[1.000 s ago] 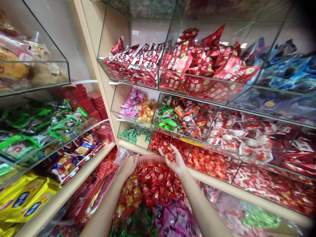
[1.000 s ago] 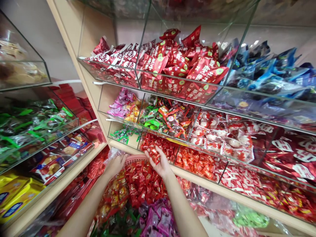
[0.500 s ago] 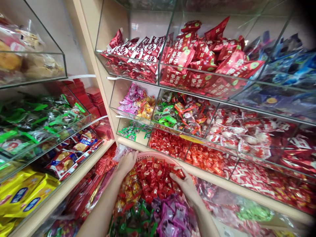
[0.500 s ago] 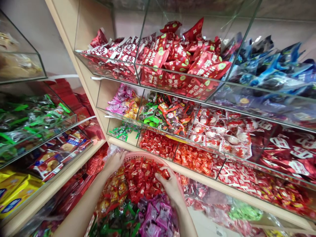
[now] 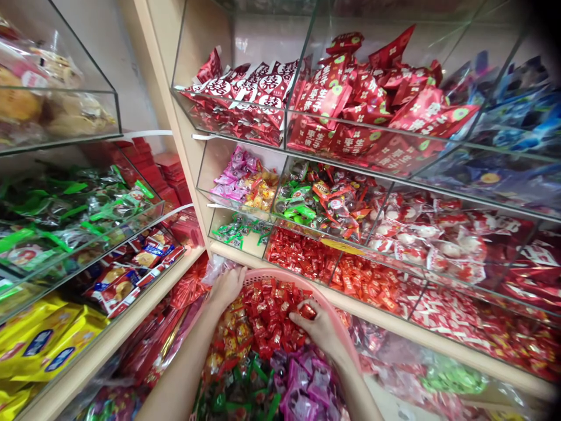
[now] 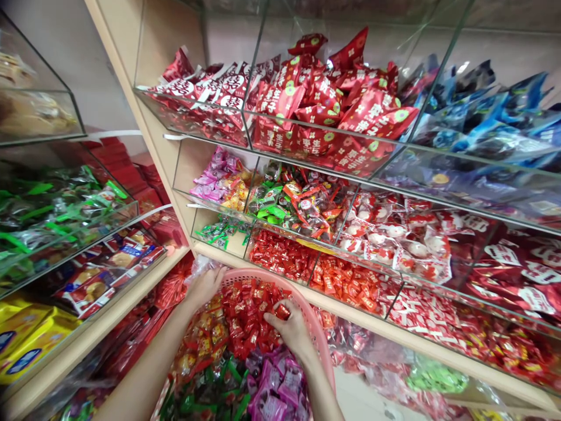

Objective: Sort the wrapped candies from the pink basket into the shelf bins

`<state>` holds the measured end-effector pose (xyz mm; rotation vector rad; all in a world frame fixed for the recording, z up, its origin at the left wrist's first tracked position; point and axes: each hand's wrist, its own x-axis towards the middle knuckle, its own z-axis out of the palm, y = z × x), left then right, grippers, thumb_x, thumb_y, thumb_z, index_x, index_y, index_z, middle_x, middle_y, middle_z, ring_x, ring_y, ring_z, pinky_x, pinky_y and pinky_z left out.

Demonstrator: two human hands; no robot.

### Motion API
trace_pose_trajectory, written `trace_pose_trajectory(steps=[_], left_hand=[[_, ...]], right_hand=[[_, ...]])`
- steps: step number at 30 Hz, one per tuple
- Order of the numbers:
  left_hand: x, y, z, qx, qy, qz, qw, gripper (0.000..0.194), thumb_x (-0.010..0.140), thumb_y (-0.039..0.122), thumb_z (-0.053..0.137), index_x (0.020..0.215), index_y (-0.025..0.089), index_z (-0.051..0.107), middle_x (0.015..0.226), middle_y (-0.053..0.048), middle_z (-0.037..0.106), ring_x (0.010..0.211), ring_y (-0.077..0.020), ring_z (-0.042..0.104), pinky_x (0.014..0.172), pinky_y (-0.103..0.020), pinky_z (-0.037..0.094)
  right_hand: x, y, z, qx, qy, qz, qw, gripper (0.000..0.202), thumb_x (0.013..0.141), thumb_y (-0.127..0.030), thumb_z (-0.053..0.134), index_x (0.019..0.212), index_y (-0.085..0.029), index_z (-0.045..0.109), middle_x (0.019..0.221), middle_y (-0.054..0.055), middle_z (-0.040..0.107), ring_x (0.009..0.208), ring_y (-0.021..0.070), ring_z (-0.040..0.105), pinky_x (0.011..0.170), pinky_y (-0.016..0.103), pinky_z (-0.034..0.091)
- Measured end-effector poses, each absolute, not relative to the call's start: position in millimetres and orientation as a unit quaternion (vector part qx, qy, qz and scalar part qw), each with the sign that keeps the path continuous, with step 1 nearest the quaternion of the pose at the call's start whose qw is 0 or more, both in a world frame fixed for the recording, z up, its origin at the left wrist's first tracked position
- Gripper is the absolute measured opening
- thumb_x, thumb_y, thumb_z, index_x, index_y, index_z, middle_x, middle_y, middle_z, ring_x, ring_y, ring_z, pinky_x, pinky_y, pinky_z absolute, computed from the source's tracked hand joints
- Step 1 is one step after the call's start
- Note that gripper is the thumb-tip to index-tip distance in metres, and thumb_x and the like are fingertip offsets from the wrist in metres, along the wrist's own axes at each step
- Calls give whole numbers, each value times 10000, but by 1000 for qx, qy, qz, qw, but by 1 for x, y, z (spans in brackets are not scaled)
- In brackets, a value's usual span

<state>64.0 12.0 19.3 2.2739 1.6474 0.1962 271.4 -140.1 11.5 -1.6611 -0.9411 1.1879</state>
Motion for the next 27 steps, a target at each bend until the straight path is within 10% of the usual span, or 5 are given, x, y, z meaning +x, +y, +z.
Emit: trace_pose_trajectory(steps=[9,15,27], left_hand=[[64,11,22,798,575,67,168,625,864,507,83,935,192,618,909,-114,669,875,-249,616,741,-344,436],[64,11,21,798,577,66,160,620,865,506,83,920,196,616,909,-111,668,865,-249,618,731,-346,438],[65,10,23,794,579,65,173,619,864,506,90,952,185,611,932,-117,661,903,-256,609,752,-341,426]], right_hand=[[269,-135,9,-691,-449,329,460,343,606,-517,638,732,-203,578,661,13,601,604,186,554,532,277,430],[270,-140,19,-665,-332,437,507,364,696,-501,566,935,-227,556,495,-47,506,392,135,466,379,243,367],[273,-154,24,-579,-144,571,564,316,665,-397,643,928,-244,558,877,15,636,694,159,621,465,216,478]])
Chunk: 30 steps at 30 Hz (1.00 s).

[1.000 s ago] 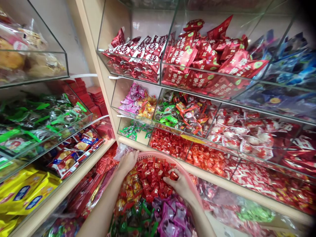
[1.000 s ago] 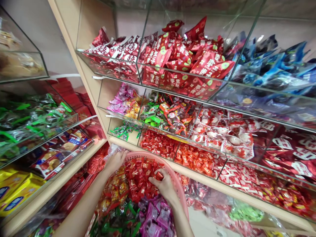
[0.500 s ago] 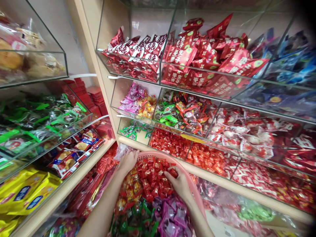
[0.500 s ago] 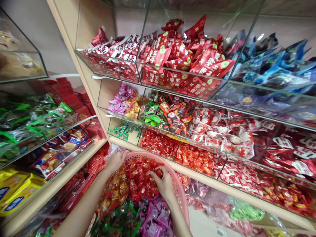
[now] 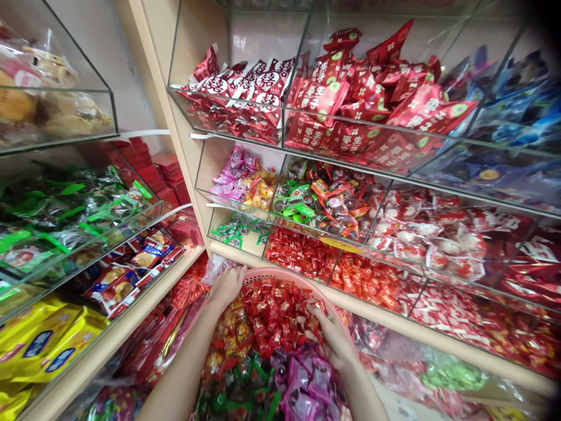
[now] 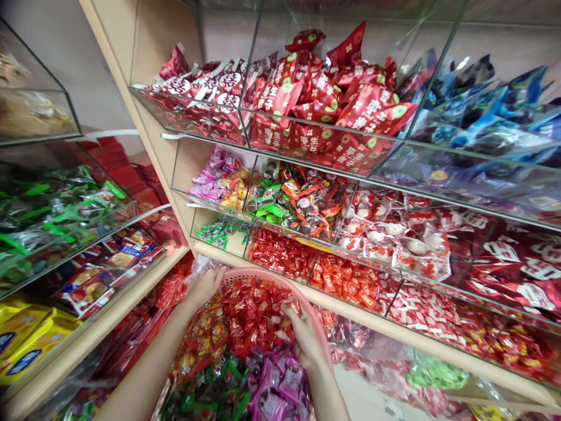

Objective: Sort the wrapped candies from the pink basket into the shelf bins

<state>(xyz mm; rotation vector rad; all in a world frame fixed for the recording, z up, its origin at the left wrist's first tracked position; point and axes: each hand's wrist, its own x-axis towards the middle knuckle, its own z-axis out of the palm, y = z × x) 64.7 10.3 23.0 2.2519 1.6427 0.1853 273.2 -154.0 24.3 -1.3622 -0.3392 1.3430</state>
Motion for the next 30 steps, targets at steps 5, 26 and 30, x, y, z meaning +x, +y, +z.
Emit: trace_pose_trajectory(steps=[5,26,30], left_hand=[[66,9,28,786,589,54,178,590,870,491,117,970,186,612,951,-110,659,922,-239,603,771,-326,422],[65,10,26,791,584,56,175,593,871,492,115,943,184,617,950,-115,661,901,-229,609,766,-325,427],[66,10,26,789,587,53,176,584,874,483,123,941,183,619,953,-112,659,903,-223,609,772,-316,427]], right_hand=[[275,-154,24,-575,-107,576,571,338,660,-397,657,953,-253,569,1021,13,598,756,156,627,521,220,496],[266,-132,28,-642,-296,458,539,281,676,-427,590,897,-254,616,1003,34,623,952,262,561,499,299,531],[271,-131,30,-629,-292,474,542,305,690,-440,584,928,-250,598,1042,41,615,1028,265,537,492,272,516]])
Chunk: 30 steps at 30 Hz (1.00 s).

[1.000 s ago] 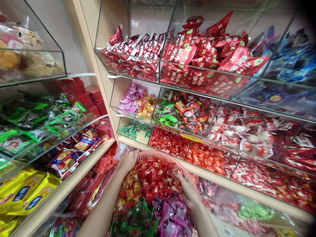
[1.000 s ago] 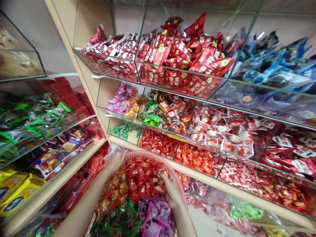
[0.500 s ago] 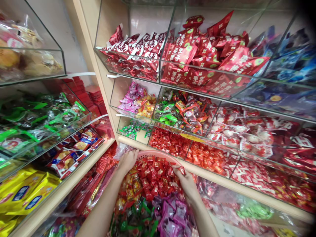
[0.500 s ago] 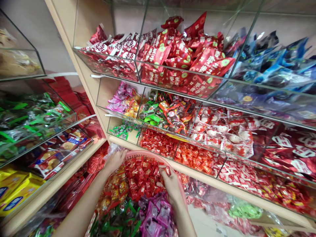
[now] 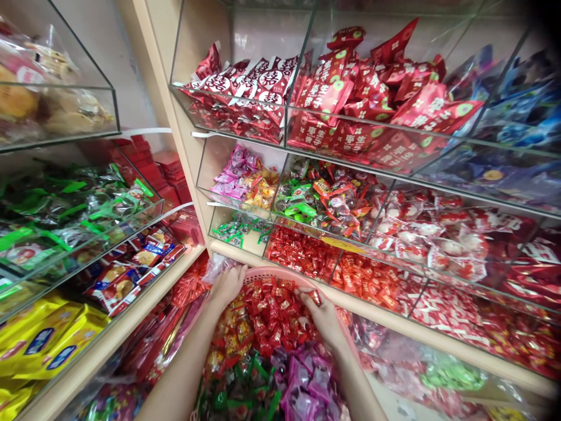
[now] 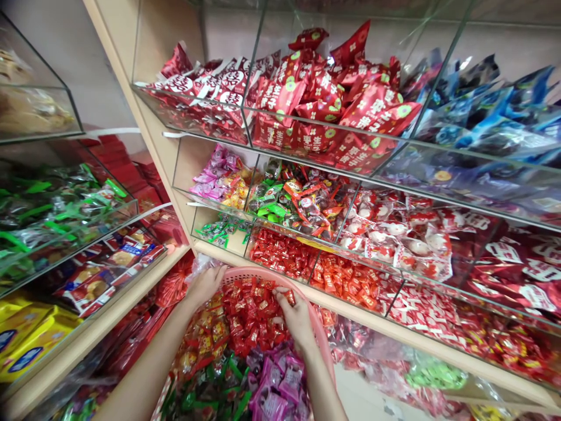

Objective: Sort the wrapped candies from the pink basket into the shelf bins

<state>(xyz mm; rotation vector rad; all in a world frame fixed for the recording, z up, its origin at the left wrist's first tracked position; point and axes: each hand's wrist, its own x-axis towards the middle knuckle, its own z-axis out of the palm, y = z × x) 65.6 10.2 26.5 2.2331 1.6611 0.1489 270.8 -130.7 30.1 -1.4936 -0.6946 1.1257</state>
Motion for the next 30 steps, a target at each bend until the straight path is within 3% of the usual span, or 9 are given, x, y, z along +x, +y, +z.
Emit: trace_pose_trajectory(steps=[5,8,12,16,21,26,30], left_hand=[[66,10,26,788,587,51,176,578,873,486,126,955,189,615,955,-111,659,907,-229,607,773,-327,428],[66,10,26,788,587,53,177,586,872,489,119,953,190,616,950,-109,660,903,-237,608,768,-333,428],[67,9,29,781,594,52,185,571,875,478,143,948,175,622,963,-107,655,916,-223,603,781,-308,420],[67,9,29,787,587,56,180,589,875,481,126,940,168,620,947,-110,658,907,-229,606,772,-310,420],[65,10,25,796,578,61,170,602,873,487,103,930,180,618,924,-109,662,882,-236,613,751,-322,428],[65,11,24,794,579,59,173,589,874,483,114,948,185,616,942,-109,660,897,-233,608,759,-323,427],[65,10,24,796,577,62,174,593,873,489,112,945,187,618,945,-110,660,905,-230,605,768,-326,424]], right_hand=[[280,-131,30,-639,-249,454,569,360,681,-477,597,948,-236,586,900,37,618,844,204,585,475,228,479],[285,-133,31,-639,-231,461,571,368,689,-487,593,940,-219,588,696,0,569,654,143,558,442,197,436],[287,-136,32,-616,-222,498,569,422,661,-485,626,978,-219,547,614,-34,527,498,105,512,342,174,331],[285,-134,33,-629,-224,498,553,408,593,-454,696,874,-229,503,555,-71,461,476,113,520,310,168,298],[285,-134,34,-616,-245,517,542,255,657,-417,641,741,-224,497,589,-55,492,513,105,526,362,170,331],[288,-138,25,-612,-251,525,535,187,688,-380,610,745,-219,535,613,-45,508,526,91,504,387,161,340],[291,-136,18,-621,-254,502,545,325,648,-374,645,921,-232,543,684,-48,509,518,92,508,352,164,347]])
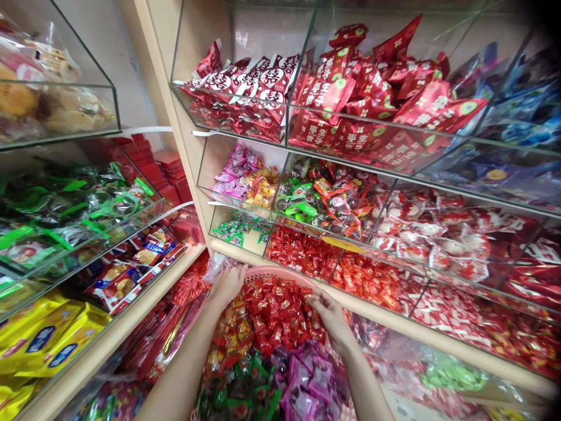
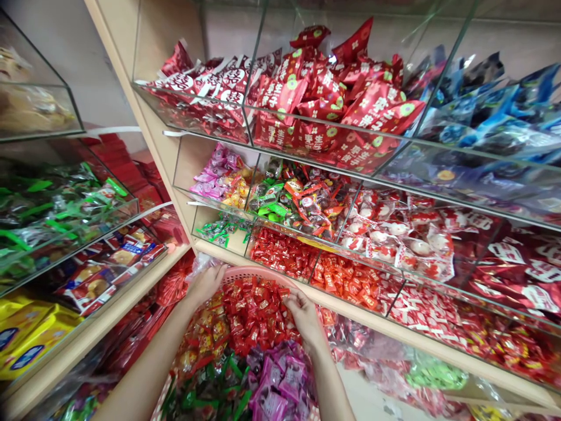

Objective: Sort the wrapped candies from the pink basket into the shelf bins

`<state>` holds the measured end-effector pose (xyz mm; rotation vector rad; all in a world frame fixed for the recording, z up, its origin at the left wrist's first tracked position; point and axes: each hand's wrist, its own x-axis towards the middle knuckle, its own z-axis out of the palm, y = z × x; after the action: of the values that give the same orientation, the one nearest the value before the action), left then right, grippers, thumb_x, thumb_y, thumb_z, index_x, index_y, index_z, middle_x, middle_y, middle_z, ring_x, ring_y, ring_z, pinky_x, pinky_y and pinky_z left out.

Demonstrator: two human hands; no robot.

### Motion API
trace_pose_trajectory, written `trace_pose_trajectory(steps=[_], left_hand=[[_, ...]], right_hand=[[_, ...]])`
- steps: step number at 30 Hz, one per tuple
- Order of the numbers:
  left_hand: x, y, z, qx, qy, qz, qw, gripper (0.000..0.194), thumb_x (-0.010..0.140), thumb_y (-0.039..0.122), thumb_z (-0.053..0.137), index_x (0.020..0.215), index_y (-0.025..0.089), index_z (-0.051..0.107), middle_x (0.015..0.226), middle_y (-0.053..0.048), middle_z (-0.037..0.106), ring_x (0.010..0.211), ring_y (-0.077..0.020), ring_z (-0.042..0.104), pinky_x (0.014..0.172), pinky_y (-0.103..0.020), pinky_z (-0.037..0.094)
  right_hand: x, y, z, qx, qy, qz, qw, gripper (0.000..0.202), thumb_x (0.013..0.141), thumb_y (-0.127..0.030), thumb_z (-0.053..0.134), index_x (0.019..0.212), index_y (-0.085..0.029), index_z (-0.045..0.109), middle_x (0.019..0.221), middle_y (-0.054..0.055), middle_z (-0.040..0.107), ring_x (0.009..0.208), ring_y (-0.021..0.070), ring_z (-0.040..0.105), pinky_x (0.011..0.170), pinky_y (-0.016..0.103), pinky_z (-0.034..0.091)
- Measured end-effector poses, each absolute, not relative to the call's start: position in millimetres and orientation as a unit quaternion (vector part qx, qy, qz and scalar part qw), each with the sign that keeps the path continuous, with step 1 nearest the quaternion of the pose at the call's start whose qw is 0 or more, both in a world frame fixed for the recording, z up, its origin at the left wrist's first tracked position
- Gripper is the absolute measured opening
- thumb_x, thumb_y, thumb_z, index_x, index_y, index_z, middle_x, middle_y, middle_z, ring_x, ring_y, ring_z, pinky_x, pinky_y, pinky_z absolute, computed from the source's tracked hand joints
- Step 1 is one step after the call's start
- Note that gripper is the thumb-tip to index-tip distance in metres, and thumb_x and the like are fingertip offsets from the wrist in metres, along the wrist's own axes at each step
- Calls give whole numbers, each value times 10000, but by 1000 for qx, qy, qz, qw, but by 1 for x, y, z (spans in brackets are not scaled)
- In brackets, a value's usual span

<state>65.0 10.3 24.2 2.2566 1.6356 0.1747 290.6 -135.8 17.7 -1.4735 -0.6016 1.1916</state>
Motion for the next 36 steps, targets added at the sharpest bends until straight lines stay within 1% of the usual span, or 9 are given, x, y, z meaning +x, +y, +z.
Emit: trace_pose_trajectory(steps=[4,14,18,22,25,27,30,32,36], left_hand=[[64,10,23,794,580,62,173,612,869,505,100,953,190,618,937,-109,660,885,-220,610,763,-321,427],[63,11,21,791,583,61,175,633,863,515,81,954,202,623,926,-108,663,887,-237,612,756,-343,434],[64,12,20,790,585,63,174,632,862,517,81,946,203,623,932,-106,664,893,-237,610,762,-342,430],[64,12,21,787,588,61,177,632,863,517,92,935,193,629,940,-110,664,902,-233,607,773,-336,426],[64,12,21,786,587,62,181,633,863,520,96,956,186,626,936,-109,664,896,-221,608,779,-324,425],[64,12,20,787,586,64,181,640,862,524,87,959,191,625,933,-107,664,892,-223,609,776,-326,427],[63,11,20,789,584,65,176,634,862,521,81,946,205,624,928,-100,663,893,-228,609,766,-330,432],[64,11,21,791,583,64,173,621,863,516,86,950,210,619,927,-97,662,892,-230,611,759,-331,434],[64,11,23,790,585,53,175,617,865,510,98,935,192,623,932,-109,660,892,-235,609,757,-333,432]], right_hand=[[292,-133,22,-624,-286,476,550,510,632,-377,655,1083,-227,472,707,-50,493,447,76,462,305,169,337],[298,-116,16,-645,-412,401,503,564,669,-351,607,1175,-185,421,707,-28,530,421,71,402,361,209,345],[297,-106,11,-666,-468,338,473,513,687,-334,582,1147,-134,473,684,-7,571,490,104,454,483,246,389],[294,-101,7,-665,-481,338,461,459,695,-327,561,1100,-117,510,673,7,601,590,150,534,599,287,431],[292,-101,8,-669,-476,330,466,481,682,-355,589,1106,-137,521,698,11,615,640,165,564,634,296,445],[291,-102,14,-675,-456,315,487,419,657,-396,624,997,-155,578,737,26,624,659,169,572,611,283,450],[291,-108,27,-675,-377,363,520,324,669,-482,607,760,-170,598,665,23,613,524,136,538,447,239,411],[293,-112,35,-651,-296,436,547,342,697,-520,567,741,-182,598,631,16,613,483,121,528,394,217,394],[298,-119,44,-557,-147,545,609,341,721,-507,558,826,-189,619,766,42,664,688,155,624,523,227,508]])
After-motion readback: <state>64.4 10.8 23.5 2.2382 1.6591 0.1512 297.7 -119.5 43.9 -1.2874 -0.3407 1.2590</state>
